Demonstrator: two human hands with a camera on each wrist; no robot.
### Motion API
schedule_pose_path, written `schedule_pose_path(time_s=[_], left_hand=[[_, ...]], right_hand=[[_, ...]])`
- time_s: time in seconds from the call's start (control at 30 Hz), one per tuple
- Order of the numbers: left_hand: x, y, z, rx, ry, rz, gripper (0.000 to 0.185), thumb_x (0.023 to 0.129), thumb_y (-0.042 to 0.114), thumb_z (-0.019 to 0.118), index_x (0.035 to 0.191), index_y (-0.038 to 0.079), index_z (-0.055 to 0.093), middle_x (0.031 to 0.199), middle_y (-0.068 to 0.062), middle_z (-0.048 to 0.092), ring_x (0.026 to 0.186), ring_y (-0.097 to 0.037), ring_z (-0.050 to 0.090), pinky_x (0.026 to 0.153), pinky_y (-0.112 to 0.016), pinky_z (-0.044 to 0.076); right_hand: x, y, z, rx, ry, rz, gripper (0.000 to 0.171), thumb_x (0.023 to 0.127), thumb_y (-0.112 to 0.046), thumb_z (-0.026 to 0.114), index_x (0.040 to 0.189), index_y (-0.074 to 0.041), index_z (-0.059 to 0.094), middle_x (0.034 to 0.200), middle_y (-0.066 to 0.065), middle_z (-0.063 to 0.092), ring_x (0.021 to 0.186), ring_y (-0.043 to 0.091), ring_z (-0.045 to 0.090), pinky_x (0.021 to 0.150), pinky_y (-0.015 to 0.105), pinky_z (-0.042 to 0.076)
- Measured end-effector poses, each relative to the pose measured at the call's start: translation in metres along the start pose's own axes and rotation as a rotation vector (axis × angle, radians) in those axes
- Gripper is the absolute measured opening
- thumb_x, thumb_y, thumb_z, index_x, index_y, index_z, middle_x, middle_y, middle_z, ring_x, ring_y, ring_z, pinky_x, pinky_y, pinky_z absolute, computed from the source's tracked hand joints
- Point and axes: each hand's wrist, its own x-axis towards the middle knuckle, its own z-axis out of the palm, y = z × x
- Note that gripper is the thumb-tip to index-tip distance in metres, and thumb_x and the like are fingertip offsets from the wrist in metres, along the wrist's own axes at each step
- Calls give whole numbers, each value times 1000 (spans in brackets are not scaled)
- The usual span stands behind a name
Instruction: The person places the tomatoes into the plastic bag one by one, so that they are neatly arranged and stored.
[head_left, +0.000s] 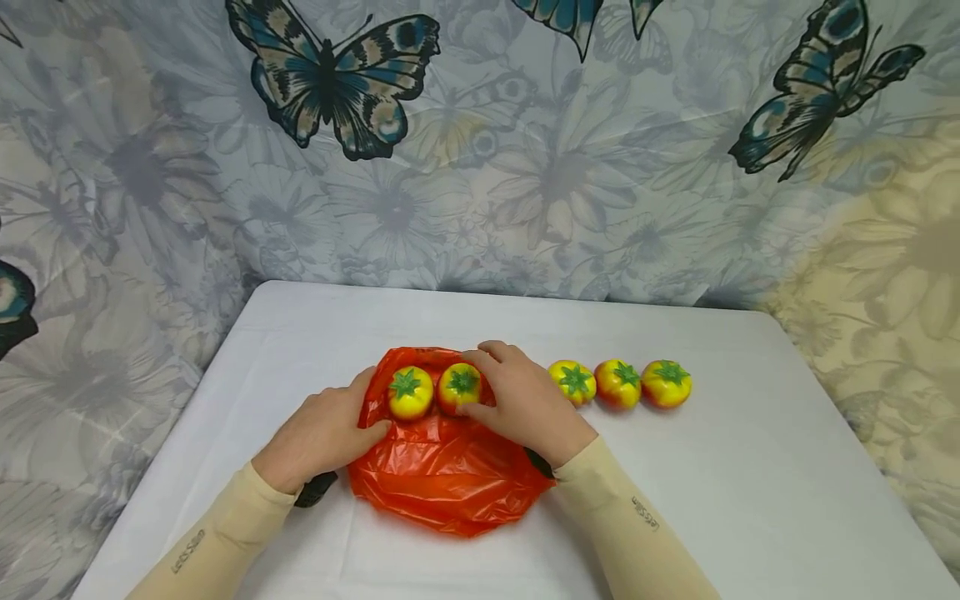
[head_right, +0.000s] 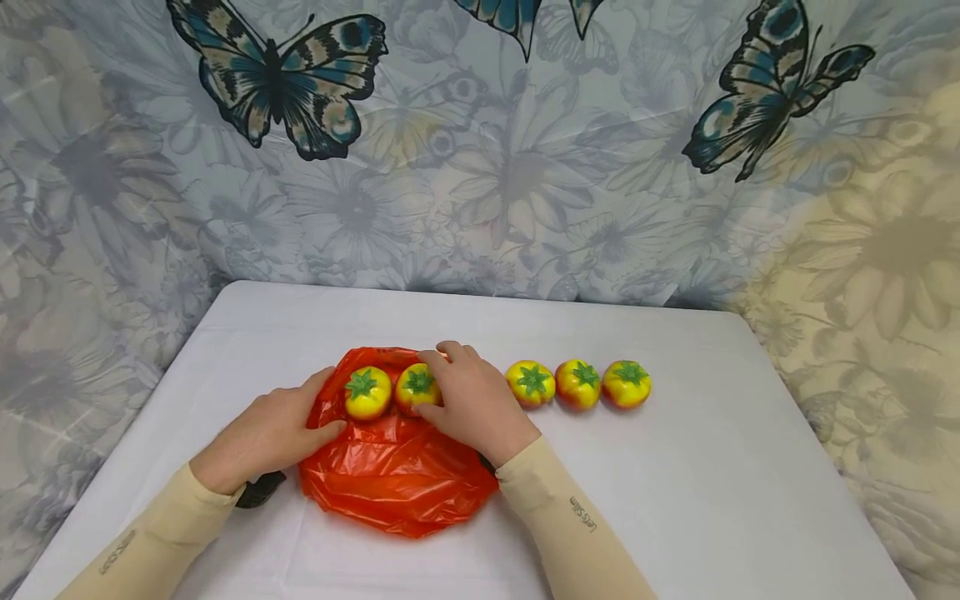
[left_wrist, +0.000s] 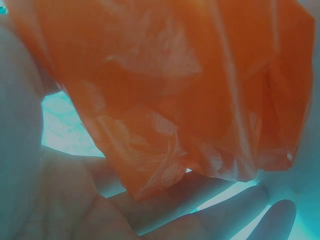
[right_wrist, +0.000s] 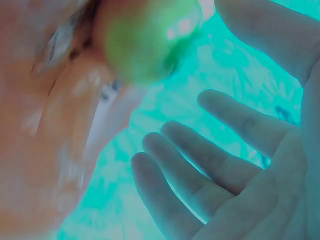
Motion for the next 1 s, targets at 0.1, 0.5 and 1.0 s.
schedule_pose_path(time_s=[0.1, 0.5, 1.0], left_hand=[[0, -2, -1, 4, -3, -12, 79, 97, 34, 74, 163, 8, 39, 111, -11, 79, 77, -17, 69, 73, -39, 59], [-5, -8, -4, 28, 4, -20, 80, 98, 38, 73, 164, 8, 38, 122, -16, 78, 88, -22, 73, 80, -48, 61], [-5, 5, 1, 11, -18, -7, 81, 98, 38, 73, 164, 7, 38, 122, -16, 78, 87, -21, 72, 77, -44, 61]], right_hand=[[-10, 11, -11, 4, 18, 29, 67, 92, -40, 87, 150, -16, 63, 147, 8, 62, 133, 30, 63, 106, 49, 59], [-60, 81, -63, 24, 123, 191, 68, 94, -34, 85, 153, -12, 58, 155, 15, 57, 141, 40, 57, 112, 63, 51], [-111, 163, -87, 55, 137, 399, 72, 98, -37, 78, 158, -8, 51, 160, 24, 50, 146, 52, 48, 115, 73, 40]])
